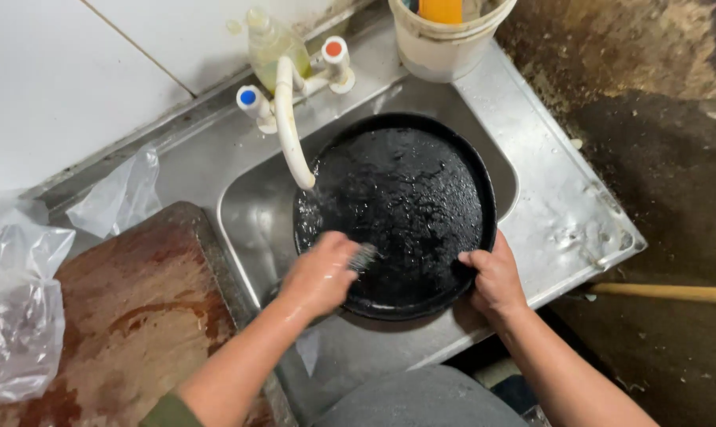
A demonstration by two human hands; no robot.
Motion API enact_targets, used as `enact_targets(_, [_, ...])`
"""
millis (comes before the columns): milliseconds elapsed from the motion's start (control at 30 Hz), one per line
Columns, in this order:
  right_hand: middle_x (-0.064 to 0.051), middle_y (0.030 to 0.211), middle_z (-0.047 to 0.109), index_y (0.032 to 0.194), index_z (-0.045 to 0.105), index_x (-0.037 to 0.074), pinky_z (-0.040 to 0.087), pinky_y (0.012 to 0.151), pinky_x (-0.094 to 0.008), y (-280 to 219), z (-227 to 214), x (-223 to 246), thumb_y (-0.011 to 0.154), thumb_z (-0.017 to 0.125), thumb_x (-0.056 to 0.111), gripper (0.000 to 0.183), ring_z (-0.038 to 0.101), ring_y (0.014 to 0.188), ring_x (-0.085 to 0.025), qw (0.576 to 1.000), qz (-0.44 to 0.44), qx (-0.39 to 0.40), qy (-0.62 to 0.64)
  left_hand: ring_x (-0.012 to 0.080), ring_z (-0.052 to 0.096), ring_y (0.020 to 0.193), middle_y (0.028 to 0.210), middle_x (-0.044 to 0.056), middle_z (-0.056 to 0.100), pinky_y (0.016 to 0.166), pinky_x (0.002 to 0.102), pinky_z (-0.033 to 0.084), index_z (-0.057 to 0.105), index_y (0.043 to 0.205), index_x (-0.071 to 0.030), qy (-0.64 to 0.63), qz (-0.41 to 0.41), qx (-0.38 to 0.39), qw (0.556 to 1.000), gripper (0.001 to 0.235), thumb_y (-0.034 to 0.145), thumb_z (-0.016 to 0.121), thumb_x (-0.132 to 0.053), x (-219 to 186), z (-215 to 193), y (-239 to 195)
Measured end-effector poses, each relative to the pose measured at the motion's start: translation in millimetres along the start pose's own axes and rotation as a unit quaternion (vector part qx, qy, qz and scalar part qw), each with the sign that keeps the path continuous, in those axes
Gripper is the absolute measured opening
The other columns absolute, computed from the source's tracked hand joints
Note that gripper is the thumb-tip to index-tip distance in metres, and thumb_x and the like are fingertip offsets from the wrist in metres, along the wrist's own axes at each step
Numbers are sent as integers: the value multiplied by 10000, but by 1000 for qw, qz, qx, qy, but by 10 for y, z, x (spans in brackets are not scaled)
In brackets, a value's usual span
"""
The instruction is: Washing a pan and then portioning mushrooms into plastic bags.
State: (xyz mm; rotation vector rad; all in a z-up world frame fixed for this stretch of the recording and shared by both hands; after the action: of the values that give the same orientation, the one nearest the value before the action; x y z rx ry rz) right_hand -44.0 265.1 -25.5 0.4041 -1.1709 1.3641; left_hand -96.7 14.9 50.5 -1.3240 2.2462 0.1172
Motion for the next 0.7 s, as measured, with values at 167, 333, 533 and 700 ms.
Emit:
enact_targets(167, [-100,1220,625,1373,482,5,515,979,-357,-276,251,315,735,515,-122,651,621,1098,-214,996,-85,12,6,306,696,999,1167,168,690,872,434,566,545,1283,-20,-411,-270,-65,868,532,815,778,-115,1325,809,25])
enact_targets(333, [-89,1316,525,1439,355,48,477,1060,-378,-622,497,131,861,641,-15,648,530,1221,-186,983,-146,103,-47,268,697,982,1105,149,727,837,406,567,580,1263,10,-560,-326,-56,759,516,794,783,-58,1456,1351,305])
enact_targets(533, [-158,1396,552,1583,396,-2,472,1034,-384,-386,705,591,929,781,413,865,542,1248,-242,957,-83,278,28,281,694,949,1070,150,738,822,404,565,610,1246,-7,-482,-248,-107,833,545,717,742,-1,1986,927,783])
enact_targets(700, [-109,1255,654,1399,514,-19,496,1014,-338,-12,864,915,844,702,61,591,629,1139,-190,977,-23,163,-139,480,621,1117,1208,270,635,915,525,508,525,1351,-5,-74,-73,-302,948,708,713,795,-147,1596,-188,986])
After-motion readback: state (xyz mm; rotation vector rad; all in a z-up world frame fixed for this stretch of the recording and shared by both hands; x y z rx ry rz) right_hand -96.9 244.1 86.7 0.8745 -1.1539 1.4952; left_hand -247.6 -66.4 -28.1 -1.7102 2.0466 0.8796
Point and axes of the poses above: each hand's wrist, its own y-axis towards the middle knuckle, its own z-axis out of the palm, x = y × z, the point moved 10 cm from there along y, towards the middle knuckle
